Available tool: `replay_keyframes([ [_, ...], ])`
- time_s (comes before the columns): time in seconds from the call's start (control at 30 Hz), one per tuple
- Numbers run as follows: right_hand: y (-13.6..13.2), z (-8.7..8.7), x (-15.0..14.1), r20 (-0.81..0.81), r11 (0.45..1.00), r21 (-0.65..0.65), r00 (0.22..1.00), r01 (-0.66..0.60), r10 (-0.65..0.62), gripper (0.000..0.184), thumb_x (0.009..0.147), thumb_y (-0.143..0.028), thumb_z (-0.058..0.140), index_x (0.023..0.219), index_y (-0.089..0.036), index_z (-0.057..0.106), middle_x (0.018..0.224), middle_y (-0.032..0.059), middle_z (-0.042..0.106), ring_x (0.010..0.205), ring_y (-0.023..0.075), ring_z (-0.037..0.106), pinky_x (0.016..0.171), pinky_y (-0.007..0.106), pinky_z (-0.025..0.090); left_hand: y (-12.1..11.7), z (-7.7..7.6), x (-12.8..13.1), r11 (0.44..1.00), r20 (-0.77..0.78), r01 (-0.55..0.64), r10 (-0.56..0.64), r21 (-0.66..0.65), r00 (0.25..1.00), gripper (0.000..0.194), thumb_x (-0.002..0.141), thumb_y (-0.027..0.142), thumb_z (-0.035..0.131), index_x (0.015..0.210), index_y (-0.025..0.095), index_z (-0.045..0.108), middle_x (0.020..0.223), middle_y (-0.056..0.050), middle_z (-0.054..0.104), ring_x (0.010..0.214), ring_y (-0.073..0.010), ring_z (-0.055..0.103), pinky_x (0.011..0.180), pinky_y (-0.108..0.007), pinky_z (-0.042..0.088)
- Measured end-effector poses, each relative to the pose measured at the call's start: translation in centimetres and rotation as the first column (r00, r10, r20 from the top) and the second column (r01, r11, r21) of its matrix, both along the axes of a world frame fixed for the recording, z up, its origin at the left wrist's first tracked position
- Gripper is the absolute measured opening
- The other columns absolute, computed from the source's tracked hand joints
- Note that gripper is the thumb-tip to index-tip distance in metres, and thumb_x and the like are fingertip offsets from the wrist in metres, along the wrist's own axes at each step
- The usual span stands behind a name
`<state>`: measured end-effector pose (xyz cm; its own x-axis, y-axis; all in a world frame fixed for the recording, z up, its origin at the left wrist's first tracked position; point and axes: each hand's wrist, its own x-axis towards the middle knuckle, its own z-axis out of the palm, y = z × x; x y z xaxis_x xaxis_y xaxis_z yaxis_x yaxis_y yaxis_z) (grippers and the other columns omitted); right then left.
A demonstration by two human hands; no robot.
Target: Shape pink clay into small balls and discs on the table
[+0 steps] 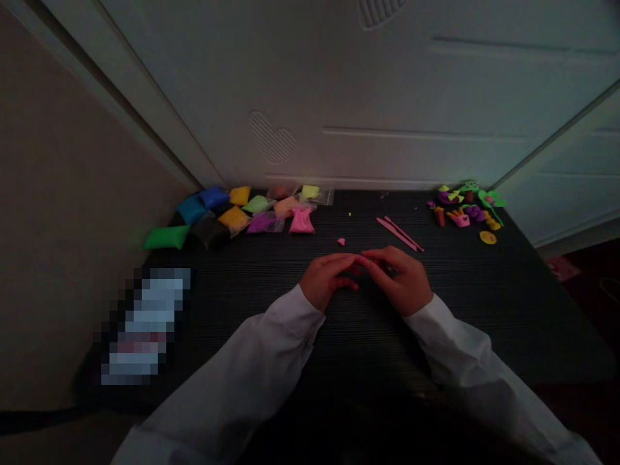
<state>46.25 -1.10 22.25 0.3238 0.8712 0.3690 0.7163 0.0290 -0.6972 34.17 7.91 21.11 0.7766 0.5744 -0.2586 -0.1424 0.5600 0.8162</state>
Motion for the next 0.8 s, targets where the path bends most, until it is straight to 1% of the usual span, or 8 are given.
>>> replay_keyframes([
  [0.1,0.01,0.02,0.07,0.037,0.999,-0.031,0.999,-0.008,0.009,0.021,0.075,-0.033,0.048,0.088,-0.022,0.061,0.074,0.0012,0.060,0.064,0.0110,0.051,0.063,0.028,0.040,-0.01,-0.02,0.05,1.000,-0.026,0.000,0.001,0.024,1.000,0.020,0.063,0.026,0.061,0.075,0.011,0.064,0.081,-0.008,0.059,0.076,-0.0164,0.052,0.052,-0.024,0.044],
  [0.23,0.11,-0.03,0.11,0.045,0.999,-0.035,0.999,0.018,-0.016,0.021,0.075,-0.034,0.048,0.083,-0.021,0.061,0.067,0.0005,0.058,0.060,0.0107,0.049,0.059,0.026,0.039,0.10,-0.37,0.15,0.995,-0.075,0.045,-0.038,0.091,0.996,0.022,0.061,0.027,0.063,0.078,0.013,0.065,0.080,-0.006,0.060,0.071,-0.0126,0.052,0.054,-0.022,0.042],
  [0.3,0.16,-0.08,0.16,0.025,0.999,-0.037,1.000,0.008,-0.007,0.020,0.075,-0.033,0.049,0.083,-0.021,0.061,0.067,0.0005,0.058,0.060,0.0106,0.049,0.058,0.026,0.039,0.16,-0.58,0.18,0.993,-0.092,0.052,-0.043,0.104,0.995,0.023,0.060,0.027,0.064,0.079,0.014,0.065,0.081,-0.005,0.061,0.069,-0.0112,0.052,0.055,-0.022,0.041],
  [0.43,0.14,-0.11,0.26,-0.067,0.998,-0.030,0.996,-0.059,0.057,0.020,0.075,-0.031,0.048,0.087,-0.021,0.061,0.074,0.0010,0.060,0.066,0.0107,0.052,0.061,0.025,0.041,0.14,-0.67,0.19,0.997,-0.072,0.024,-0.019,0.068,0.997,0.021,0.061,0.026,0.064,0.078,0.015,0.065,0.079,-0.004,0.060,0.070,-0.0110,0.052,0.054,-0.021,0.041],
  [0.53,0.08,-0.07,0.24,-0.112,0.997,-0.027,0.992,-0.066,0.062,0.022,0.076,-0.032,0.047,0.090,-0.021,0.060,0.077,0.0012,0.060,0.069,0.0108,0.052,0.064,0.025,0.042,0.14,-0.62,0.20,0.998,-0.054,0.007,-0.004,0.062,0.999,0.019,0.062,0.026,0.064,0.077,0.015,0.065,0.077,-0.004,0.060,0.070,-0.0108,0.052,0.053,-0.020,0.041],
  [0.7,0.07,-0.03,0.15,-0.112,0.999,-0.031,0.994,-0.026,0.022,0.027,0.072,-0.037,0.051,0.092,-0.020,0.059,0.068,-0.0002,0.056,0.060,0.0099,0.049,0.057,0.025,0.040,0.20,-0.73,0.21,0.995,-0.065,0.028,-0.022,0.092,0.998,0.020,0.062,0.026,0.063,0.079,0.016,0.065,0.079,-0.004,0.062,0.071,-0.0114,0.054,0.055,-0.021,0.041],
  [0.8,0.16,-0.16,0.14,-0.091,0.999,-0.042,0.996,-0.028,0.024,0.027,0.071,-0.038,0.052,0.088,-0.019,0.060,0.064,-0.0004,0.054,0.058,0.0098,0.048,0.055,0.025,0.039,-0.07,-0.56,0.29,0.997,-0.041,0.036,-0.034,0.068,0.999,0.018,0.064,0.025,0.062,0.078,0.015,0.065,0.080,-0.005,0.063,0.072,-0.0116,0.055,0.055,-0.020,0.041],
])
